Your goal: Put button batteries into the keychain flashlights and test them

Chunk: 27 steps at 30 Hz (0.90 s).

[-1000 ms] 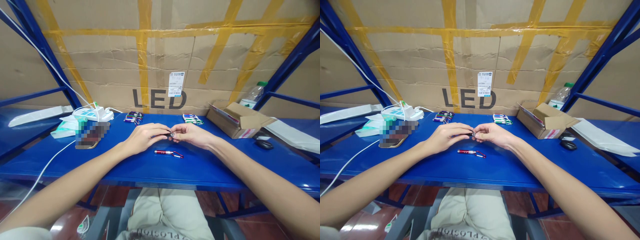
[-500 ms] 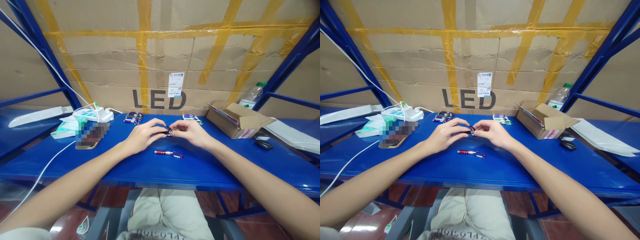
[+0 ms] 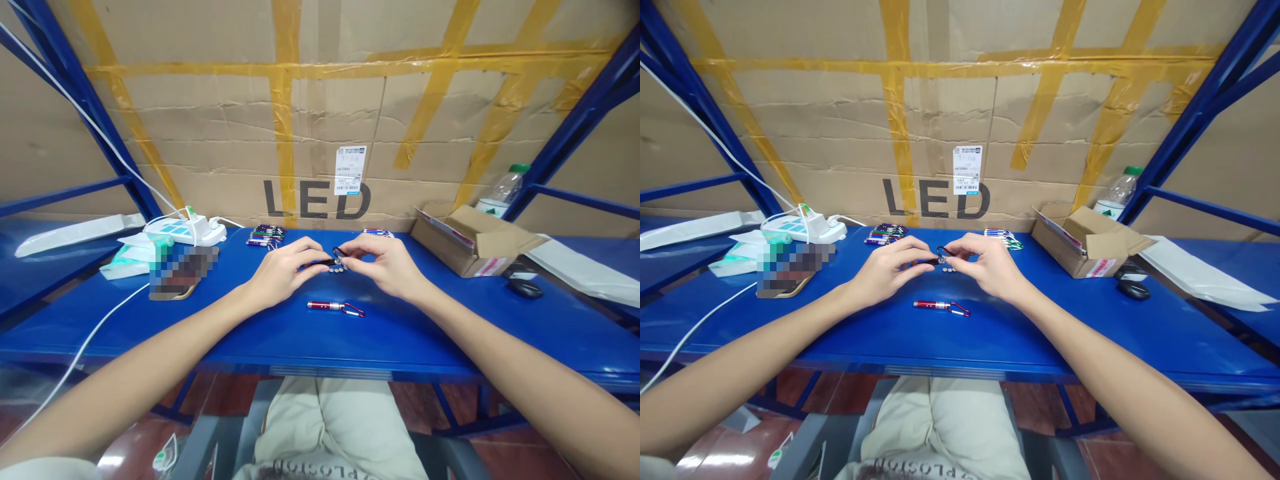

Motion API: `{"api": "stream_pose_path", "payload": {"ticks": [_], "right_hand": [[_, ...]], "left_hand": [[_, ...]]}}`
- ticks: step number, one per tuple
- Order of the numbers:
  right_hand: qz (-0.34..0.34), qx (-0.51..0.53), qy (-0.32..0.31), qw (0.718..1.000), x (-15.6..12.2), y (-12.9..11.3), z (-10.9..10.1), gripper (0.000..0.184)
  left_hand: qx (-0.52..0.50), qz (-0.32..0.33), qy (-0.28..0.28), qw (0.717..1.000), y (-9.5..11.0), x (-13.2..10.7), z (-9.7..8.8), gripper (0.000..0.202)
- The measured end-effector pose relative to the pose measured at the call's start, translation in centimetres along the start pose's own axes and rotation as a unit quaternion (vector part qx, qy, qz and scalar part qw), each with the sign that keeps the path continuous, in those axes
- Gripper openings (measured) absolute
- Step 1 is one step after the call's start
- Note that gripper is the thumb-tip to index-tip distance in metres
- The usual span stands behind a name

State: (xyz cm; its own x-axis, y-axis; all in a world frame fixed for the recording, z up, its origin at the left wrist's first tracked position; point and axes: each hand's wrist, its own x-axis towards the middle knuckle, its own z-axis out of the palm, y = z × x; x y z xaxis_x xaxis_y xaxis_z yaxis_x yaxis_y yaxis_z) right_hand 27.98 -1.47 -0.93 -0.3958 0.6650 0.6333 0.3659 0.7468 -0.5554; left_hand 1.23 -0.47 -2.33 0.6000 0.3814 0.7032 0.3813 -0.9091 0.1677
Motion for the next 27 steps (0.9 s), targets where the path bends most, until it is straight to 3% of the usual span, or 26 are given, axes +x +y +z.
{"api": "stream_pose_path", "payload": {"ticks": [27], "right_hand": [[-0.067, -0.062, 0.021, 0.996, -0.24, -0.46, 0.15, 0.010]], "left_hand": [[-0.041, -0.017, 0.012, 0.999, -0.15, 0.02, 0.35, 0.021]]}}
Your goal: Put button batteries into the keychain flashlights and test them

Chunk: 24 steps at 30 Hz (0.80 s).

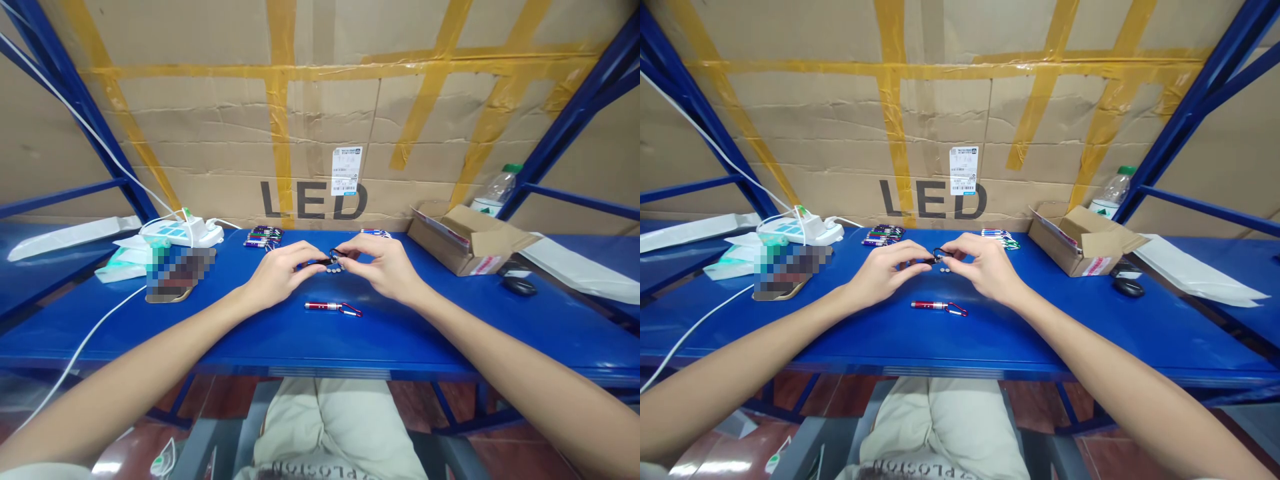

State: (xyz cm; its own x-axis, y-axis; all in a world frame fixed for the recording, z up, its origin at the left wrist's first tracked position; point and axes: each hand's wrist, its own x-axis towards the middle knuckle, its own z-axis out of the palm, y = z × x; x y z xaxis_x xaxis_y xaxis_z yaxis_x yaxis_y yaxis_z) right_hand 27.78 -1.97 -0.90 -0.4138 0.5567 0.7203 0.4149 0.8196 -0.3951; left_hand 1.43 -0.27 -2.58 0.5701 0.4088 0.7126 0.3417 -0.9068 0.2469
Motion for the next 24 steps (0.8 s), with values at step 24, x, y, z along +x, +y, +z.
{"api": "stream_pose_path", "payload": {"ticks": [24], "right_hand": [[0.063, 0.051, -0.001, 0.997, 0.00, -0.19, 0.26, 0.015]], "left_hand": [[0.023, -0.029, -0.019, 0.999, 0.52, 0.16, -0.21, 0.026]]}}
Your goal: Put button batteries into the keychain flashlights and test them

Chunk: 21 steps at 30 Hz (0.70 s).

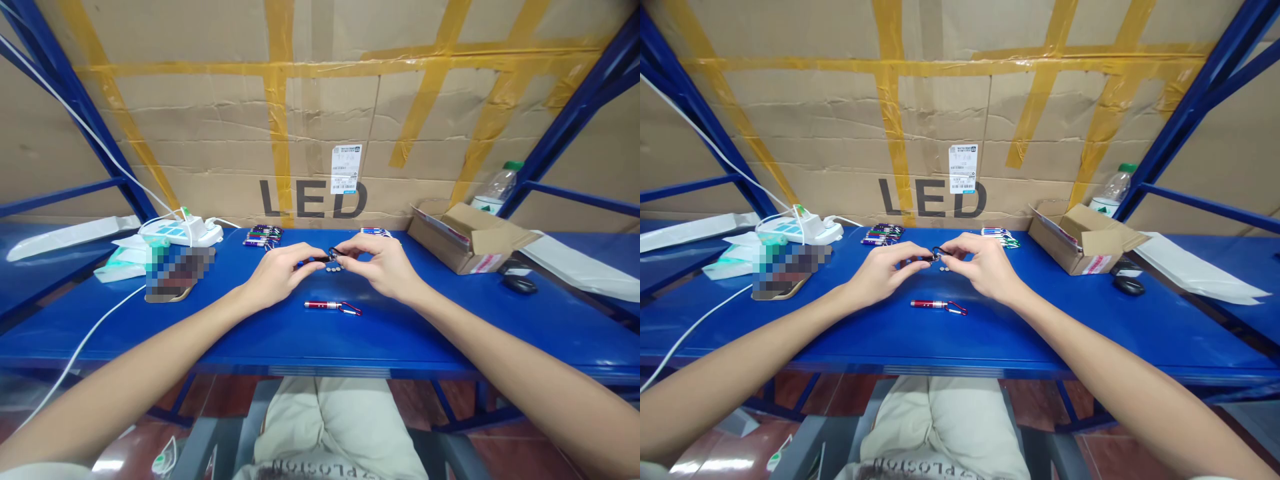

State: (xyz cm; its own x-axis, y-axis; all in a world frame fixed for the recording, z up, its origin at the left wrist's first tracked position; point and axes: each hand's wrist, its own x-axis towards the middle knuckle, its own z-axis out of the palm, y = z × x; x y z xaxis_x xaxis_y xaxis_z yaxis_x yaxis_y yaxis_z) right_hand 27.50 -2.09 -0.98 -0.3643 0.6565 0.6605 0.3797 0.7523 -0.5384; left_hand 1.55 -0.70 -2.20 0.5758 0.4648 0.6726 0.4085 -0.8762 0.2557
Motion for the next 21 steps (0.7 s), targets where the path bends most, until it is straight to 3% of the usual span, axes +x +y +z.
{"api": "stream_pose_path", "payload": {"ticks": [11, 21], "right_hand": [[-0.009, -0.020, -0.010, 1.000, -0.1, -0.2, -0.1, 0.014], [-0.054, -0.081, -0.030, 0.995, 0.0, 1.0, -0.5, 0.016]], "left_hand": [[-0.022, -0.053, 0.004, 0.998, -0.7, -0.1, 0.4, 0.031], [0.014, -0.051, -0.008, 0.999, -0.6, 0.1, 0.2, 0.030]]}}
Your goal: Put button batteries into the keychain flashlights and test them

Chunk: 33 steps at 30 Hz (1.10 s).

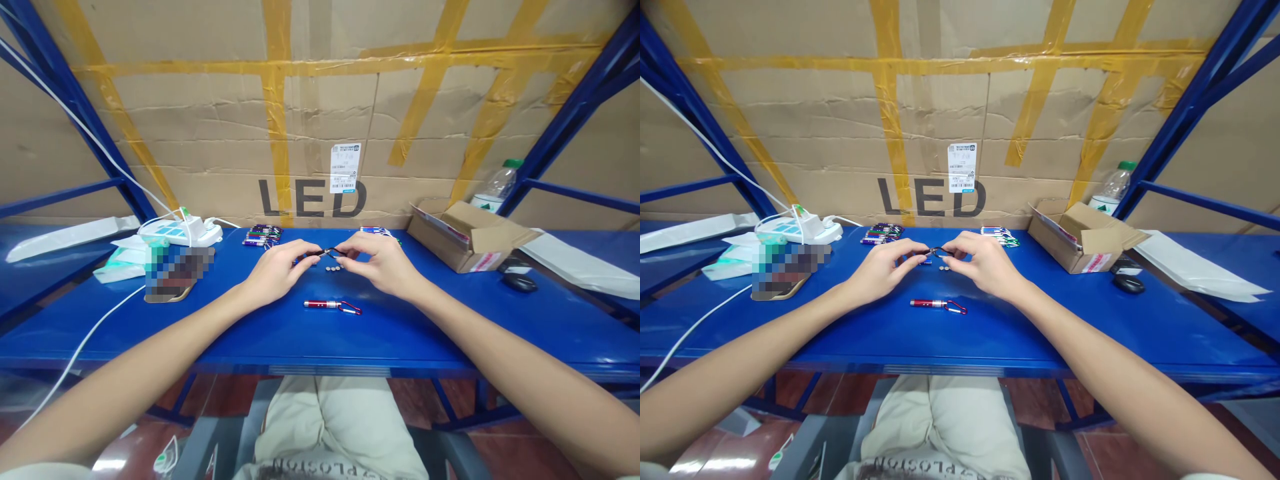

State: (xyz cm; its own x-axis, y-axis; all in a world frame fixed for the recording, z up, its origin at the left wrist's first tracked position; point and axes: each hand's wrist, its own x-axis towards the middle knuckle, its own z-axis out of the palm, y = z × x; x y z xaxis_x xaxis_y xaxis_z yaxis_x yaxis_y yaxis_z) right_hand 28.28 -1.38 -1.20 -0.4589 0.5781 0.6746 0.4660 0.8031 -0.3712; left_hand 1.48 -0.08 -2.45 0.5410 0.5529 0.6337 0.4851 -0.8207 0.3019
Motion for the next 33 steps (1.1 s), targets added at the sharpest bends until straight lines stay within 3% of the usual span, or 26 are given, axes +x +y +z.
{"api": "stream_pose_path", "payload": {"ticks": [5, 14, 20, 33], "right_hand": [[-0.015, -0.019, -0.034, 0.999, 0.0, 0.6, -0.4, 0.021], [-0.017, -0.002, -0.165, 0.986, 0.2, 1.9, -2.0, 0.029], [0.011, 0.044, -0.238, 0.970, 0.3, 2.0, -2.2, 0.031], [0.086, 0.111, -0.333, 0.932, 0.1, 1.5, -2.3, 0.028]], "left_hand": [[0.027, 0.006, -0.006, 1.000, -0.1, 0.0, -0.1, 0.028], [0.064, 0.011, -0.055, 0.996, -0.7, -0.3, -0.1, 0.026], [0.055, 0.010, -0.124, 0.991, -0.6, -0.3, -0.1, 0.018], [-0.083, -0.025, -0.217, 0.972, 0.4, -0.1, -0.3, 0.012]]}}
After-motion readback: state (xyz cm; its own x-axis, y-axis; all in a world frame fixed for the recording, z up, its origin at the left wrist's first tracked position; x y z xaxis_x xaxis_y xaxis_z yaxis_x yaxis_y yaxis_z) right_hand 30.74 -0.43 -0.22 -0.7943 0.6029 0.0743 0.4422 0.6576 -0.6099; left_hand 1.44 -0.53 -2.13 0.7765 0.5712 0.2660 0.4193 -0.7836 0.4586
